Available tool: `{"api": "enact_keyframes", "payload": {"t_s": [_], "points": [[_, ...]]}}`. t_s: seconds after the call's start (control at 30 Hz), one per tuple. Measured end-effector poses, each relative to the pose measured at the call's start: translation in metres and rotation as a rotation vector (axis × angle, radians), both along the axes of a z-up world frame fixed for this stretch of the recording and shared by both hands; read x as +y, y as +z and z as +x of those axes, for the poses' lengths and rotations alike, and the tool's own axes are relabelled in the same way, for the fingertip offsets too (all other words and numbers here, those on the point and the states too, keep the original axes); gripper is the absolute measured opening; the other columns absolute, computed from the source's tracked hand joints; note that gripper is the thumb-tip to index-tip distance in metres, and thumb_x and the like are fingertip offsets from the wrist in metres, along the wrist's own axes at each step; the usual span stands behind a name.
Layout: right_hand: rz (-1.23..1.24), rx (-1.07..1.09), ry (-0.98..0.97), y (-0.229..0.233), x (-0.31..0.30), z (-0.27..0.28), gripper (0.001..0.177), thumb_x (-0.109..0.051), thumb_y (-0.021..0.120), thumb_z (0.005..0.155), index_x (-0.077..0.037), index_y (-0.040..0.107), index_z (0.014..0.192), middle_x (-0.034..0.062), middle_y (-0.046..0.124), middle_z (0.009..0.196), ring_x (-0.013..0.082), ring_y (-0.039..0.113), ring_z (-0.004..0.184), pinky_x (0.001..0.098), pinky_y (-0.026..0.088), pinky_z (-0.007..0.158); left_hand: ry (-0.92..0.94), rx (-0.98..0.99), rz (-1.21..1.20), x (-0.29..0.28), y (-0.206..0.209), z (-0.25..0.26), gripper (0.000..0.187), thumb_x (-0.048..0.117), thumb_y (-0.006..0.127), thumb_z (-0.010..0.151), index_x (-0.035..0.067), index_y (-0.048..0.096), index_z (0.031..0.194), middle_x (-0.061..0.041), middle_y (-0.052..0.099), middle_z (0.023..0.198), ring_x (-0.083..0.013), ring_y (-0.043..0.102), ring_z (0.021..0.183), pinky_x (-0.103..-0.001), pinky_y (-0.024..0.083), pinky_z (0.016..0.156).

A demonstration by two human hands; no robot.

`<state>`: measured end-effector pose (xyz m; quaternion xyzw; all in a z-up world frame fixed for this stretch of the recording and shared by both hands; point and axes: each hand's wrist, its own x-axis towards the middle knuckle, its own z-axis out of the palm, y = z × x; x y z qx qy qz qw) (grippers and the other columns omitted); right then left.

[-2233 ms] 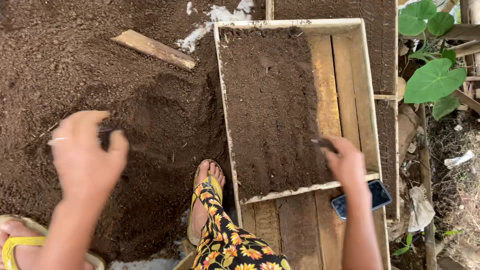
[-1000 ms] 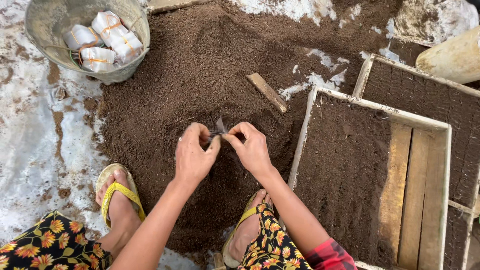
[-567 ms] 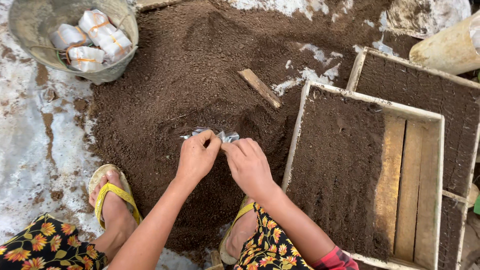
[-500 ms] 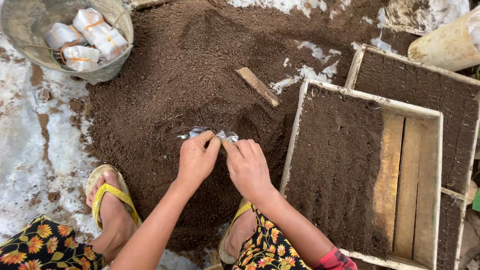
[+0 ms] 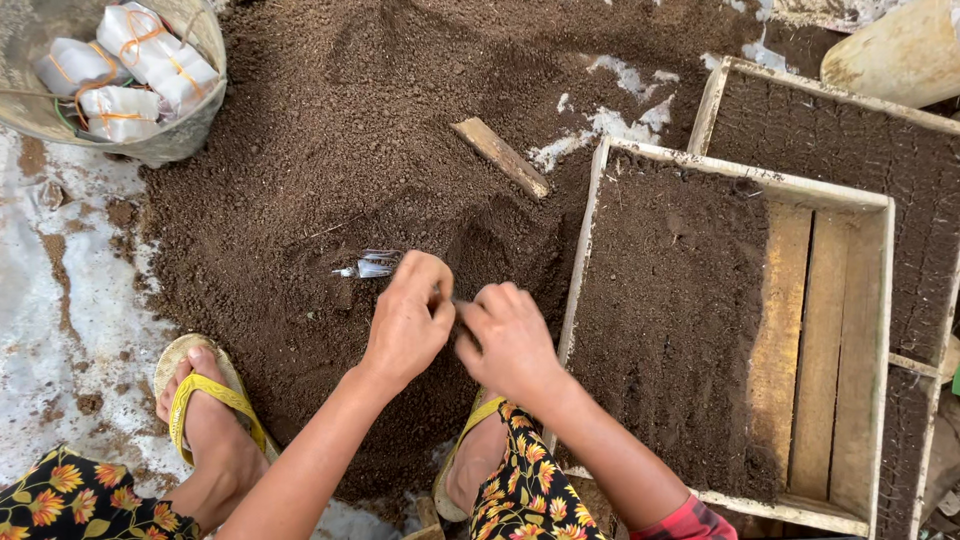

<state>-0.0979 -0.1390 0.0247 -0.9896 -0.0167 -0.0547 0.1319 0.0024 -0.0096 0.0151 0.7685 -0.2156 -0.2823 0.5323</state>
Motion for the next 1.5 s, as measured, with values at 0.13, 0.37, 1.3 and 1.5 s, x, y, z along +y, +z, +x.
{"api": "enact_keyframes", "payload": {"t_s": [0.13, 0.37, 1.3, 1.5], "points": [[0.002, 0.330, -0.054, 0.017, -0.016, 0.007, 0.024, -0.026, 0.060, 0.081, -0.011, 0.073, 0.096, 0.0053, 0.058, 0.086, 0.0214, 0.050, 0.091, 0.0350, 0.040, 0.080, -0.185, -0.465, 0.092, -0.004, -0.021, -0.011, 0.018, -0.006, 0.054, 0.082, 0.010, 0.061, 0.078, -0.004, 0.058, 0.092, -0.0245, 0.069, 0.068, -0.034, 0.059, 0.058], [0.691, 0.164, -0.947, -0.064, -0.113, 0.043, 0.055, -0.047, 0.054, 0.095, -0.002, 0.059, 0.127, 0.0234, 0.057, 0.129, 0.0395, 0.046, 0.128, 0.0494, 0.031, 0.111, -0.033, -0.107, 0.151, -0.015, -0.021, 0.005, 0.031, -0.004, 0.049, 0.085, 0.014, 0.075, 0.082, -0.003, 0.071, 0.079, -0.0256, 0.071, 0.071, -0.032, 0.058, 0.068], [0.733, 0.018, -0.316, 0.048, -0.013, -0.001, 0.020, 0.000, 0.063, 0.079, -0.008, 0.069, 0.096, 0.0128, 0.064, 0.106, 0.0299, 0.064, 0.105, 0.0421, 0.051, 0.090, -0.275, -0.056, 0.325, -0.027, -0.001, -0.016, 0.038, 0.000, 0.057, 0.083, -0.013, 0.057, 0.118, -0.028, 0.060, 0.118, -0.0428, 0.058, 0.113, -0.050, 0.053, 0.089], [0.371, 0.062, -0.163, -0.039, -0.015, -0.012, 0.025, -0.001, 0.066, 0.080, -0.008, 0.065, 0.104, 0.0087, 0.056, 0.105, 0.0318, 0.063, 0.100, 0.0454, 0.054, 0.086, -0.221, -0.065, 0.302, -0.022, 0.015, -0.016, 0.036, -0.002, 0.051, 0.080, 0.001, 0.062, 0.114, -0.017, 0.060, 0.114, -0.0398, 0.064, 0.102, -0.050, 0.054, 0.089]]}}
